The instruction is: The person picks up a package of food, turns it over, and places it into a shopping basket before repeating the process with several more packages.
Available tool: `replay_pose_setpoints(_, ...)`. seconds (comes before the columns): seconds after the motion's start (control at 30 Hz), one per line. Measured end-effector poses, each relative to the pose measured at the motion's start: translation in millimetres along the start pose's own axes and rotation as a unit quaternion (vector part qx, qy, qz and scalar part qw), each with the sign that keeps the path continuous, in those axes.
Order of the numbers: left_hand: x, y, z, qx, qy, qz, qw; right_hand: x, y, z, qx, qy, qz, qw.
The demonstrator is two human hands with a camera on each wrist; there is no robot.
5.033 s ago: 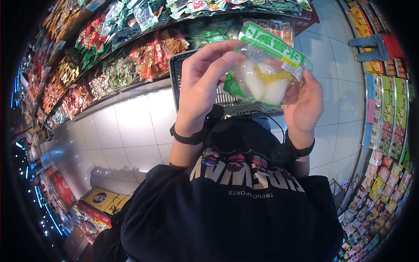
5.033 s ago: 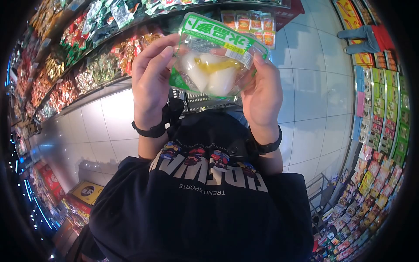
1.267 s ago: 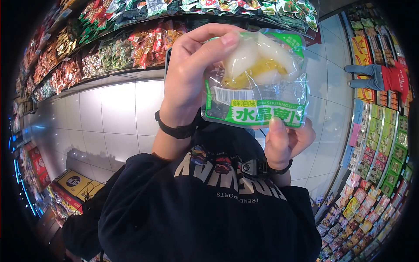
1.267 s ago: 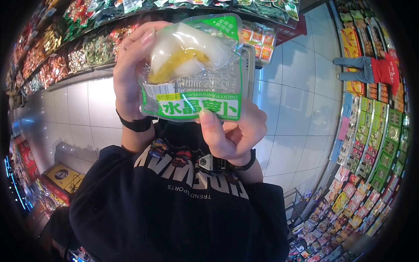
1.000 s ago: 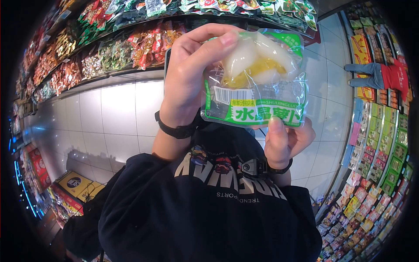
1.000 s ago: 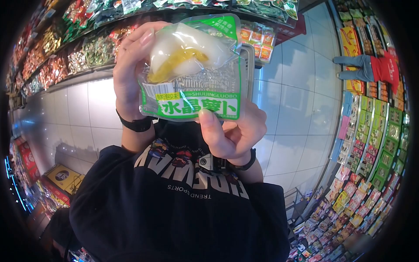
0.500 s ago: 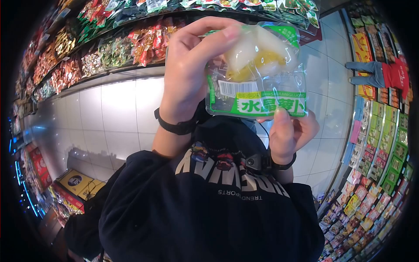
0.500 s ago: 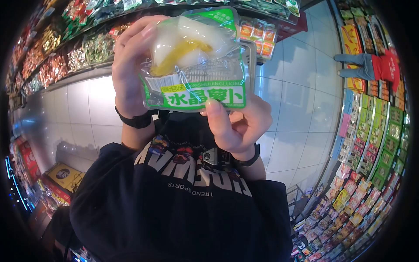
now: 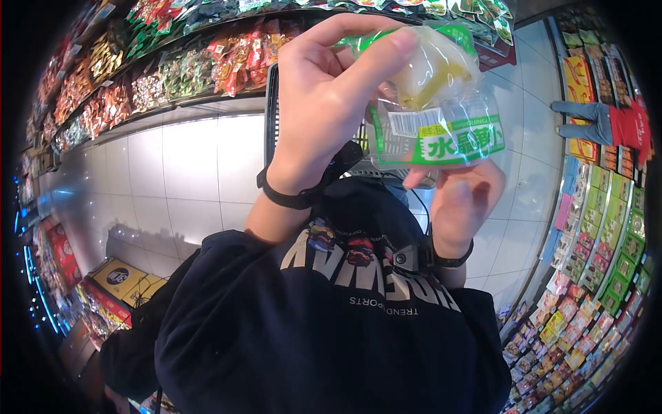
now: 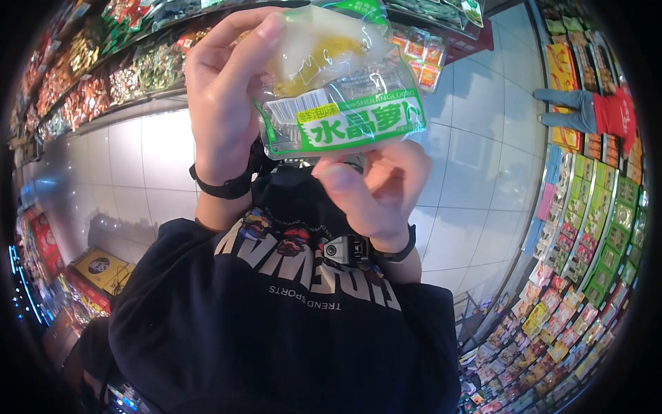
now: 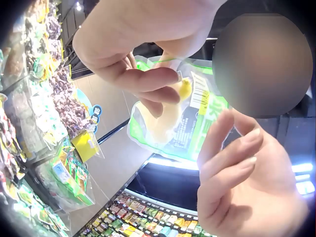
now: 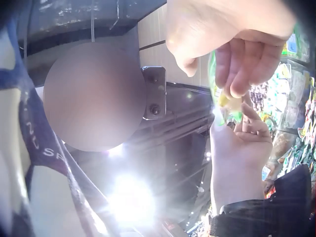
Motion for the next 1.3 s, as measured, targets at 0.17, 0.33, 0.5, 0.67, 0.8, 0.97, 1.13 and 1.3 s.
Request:
replay_pose_setpoints(0.17,-0.5,-1.7,0.8,-0.026,-0.009,-0.057,0.998,-1.1,-13.1,1.4,-0.072,-0.032,0.154,0.985)
replay_pose_setpoints(0.33,-8.5,6.7,-2.4,-0.024,0.056,0.050,0.997,-1.5,-6.5,-10.1,0.031,-0.072,0.113,0.990)
replay_pose_setpoints(0.5,-14.6,4.5,4.4,-0.168,0.118,0.092,0.974,-15.0,-0.8,-25.3,0.085,0.077,0.117,0.986)
replay_pose_setpoints(0.67,-15.0,13.8,12.0,-0.194,0.115,0.095,0.970,-33.9,5.8,-30.9,0.108,0.102,0.160,0.976)
replay_pose_setpoints(0.8,-6.6,14.4,14.8,-0.252,0.096,0.166,0.948,-42.8,-2.9,-32.8,0.007,0.063,0.194,0.979)
replay_pose_setpoints(0.97,12.0,-2.5,30.6,-0.167,0.118,0.032,0.978,-45.7,-11.9,-26.2,0.030,0.048,0.221,0.974)
replay_pose_setpoints(1.13,12.3,-4.9,34.3,-0.207,0.103,-0.015,0.973,-44.5,-11.5,-22.5,0.071,0.039,0.212,0.974)
replay_pose_setpoints(1.3,11.1,-5.3,38.2,-0.197,0.091,-0.058,0.975,-47.7,-11.7,-17.7,0.080,0.046,0.214,0.973)
Point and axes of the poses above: each hand's wrist, its own z-axis away from the middle knuckle, its own y-axis out of the back of the hand, x = y × z, the point moved 4 cm from there along -z, towards the middle knuckle, and after that the axes turned 14 degrees about x, right-handed, at the moved point
